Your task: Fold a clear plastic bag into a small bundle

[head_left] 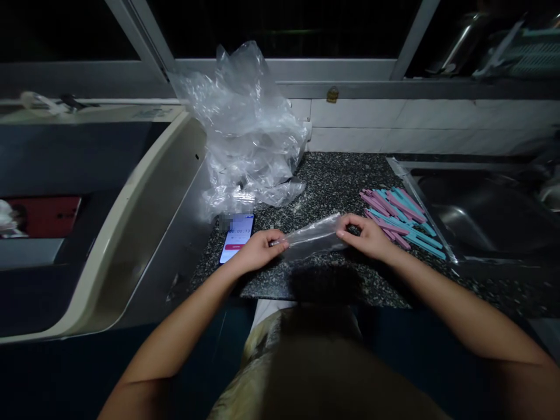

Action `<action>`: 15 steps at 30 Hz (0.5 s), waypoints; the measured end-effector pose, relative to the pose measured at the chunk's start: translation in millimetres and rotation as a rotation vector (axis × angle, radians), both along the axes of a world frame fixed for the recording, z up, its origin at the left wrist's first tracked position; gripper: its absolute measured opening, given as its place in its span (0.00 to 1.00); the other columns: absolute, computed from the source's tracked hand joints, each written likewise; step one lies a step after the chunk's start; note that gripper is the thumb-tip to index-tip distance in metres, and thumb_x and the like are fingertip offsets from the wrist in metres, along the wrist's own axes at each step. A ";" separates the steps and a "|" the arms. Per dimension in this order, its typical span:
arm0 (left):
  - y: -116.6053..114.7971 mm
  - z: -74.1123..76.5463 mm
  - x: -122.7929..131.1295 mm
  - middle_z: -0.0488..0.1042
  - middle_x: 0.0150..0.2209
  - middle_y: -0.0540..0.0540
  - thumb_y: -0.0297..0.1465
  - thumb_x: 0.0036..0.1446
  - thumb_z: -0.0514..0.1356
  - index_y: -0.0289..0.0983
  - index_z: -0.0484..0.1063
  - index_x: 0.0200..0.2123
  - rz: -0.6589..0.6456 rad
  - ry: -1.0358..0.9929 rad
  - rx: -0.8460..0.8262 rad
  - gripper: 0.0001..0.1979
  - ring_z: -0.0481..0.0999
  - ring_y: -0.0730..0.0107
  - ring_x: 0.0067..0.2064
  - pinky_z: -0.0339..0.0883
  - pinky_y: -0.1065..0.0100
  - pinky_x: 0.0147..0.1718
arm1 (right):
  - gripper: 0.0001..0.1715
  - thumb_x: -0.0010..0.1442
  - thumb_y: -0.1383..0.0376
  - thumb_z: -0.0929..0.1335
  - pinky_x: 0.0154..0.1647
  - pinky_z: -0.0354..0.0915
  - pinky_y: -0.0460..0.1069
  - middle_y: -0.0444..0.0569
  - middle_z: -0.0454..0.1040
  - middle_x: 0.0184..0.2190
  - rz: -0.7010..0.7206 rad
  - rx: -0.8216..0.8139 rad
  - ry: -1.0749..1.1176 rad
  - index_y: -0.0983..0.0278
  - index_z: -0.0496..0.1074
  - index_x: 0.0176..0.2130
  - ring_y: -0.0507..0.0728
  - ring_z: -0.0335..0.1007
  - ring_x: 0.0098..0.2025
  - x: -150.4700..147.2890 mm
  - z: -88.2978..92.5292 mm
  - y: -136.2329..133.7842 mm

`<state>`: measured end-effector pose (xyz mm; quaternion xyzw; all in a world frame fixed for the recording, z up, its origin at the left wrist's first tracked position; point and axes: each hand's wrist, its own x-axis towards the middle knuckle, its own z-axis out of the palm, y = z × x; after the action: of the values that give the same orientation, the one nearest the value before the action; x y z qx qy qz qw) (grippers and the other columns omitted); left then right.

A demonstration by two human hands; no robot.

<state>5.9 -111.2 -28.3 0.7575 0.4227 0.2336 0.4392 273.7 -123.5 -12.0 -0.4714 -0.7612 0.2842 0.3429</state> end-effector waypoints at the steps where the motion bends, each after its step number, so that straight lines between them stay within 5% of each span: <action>1: 1.0 -0.2 -2.2 0.69 0.27 0.49 0.36 0.52 0.54 0.34 0.68 0.26 0.004 -0.005 -0.039 0.11 0.69 0.71 0.31 0.62 0.70 0.32 | 0.11 0.52 0.58 0.64 0.35 0.60 0.49 0.45 0.68 0.26 -0.005 -0.036 0.026 0.64 0.64 0.27 0.53 0.63 0.31 -2.0 2.3 0.8; 7: 4.9 7.4 4.5 0.71 0.41 0.45 0.35 0.46 0.61 0.37 0.62 0.49 0.113 -0.126 0.007 0.25 0.70 0.67 0.43 0.63 0.66 0.42 | 0.12 0.51 0.57 0.65 0.34 0.61 0.48 0.44 0.67 0.24 0.069 -0.112 0.018 0.64 0.64 0.27 0.52 0.62 0.29 -13.9 17.7 6.9; 12: 8.9 12.9 28.1 0.68 0.25 0.50 0.35 0.46 0.58 0.32 0.69 0.29 0.081 -0.113 -0.164 0.11 0.67 0.74 0.27 0.61 0.71 0.29 | 0.14 0.50 0.56 0.65 0.31 0.60 0.47 0.43 0.66 0.24 0.101 -0.151 0.043 0.65 0.66 0.28 0.50 0.61 0.28 -14.5 25.6 14.7; 15: 0.6 6.0 35.3 0.65 0.21 0.52 0.36 0.47 0.57 0.32 0.66 0.28 0.088 -0.274 -0.370 0.11 0.64 0.78 0.23 0.57 0.74 0.24 | 0.15 0.49 0.56 0.66 0.28 0.58 0.45 0.41 0.65 0.22 0.059 -0.218 0.081 0.66 0.66 0.31 0.49 0.60 0.25 -10.1 23.2 22.8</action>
<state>41.2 -110.6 -22.3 0.6062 0.4273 0.2718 0.6133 263.6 -100.6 11.3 -0.4715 -0.7248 0.3941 0.3116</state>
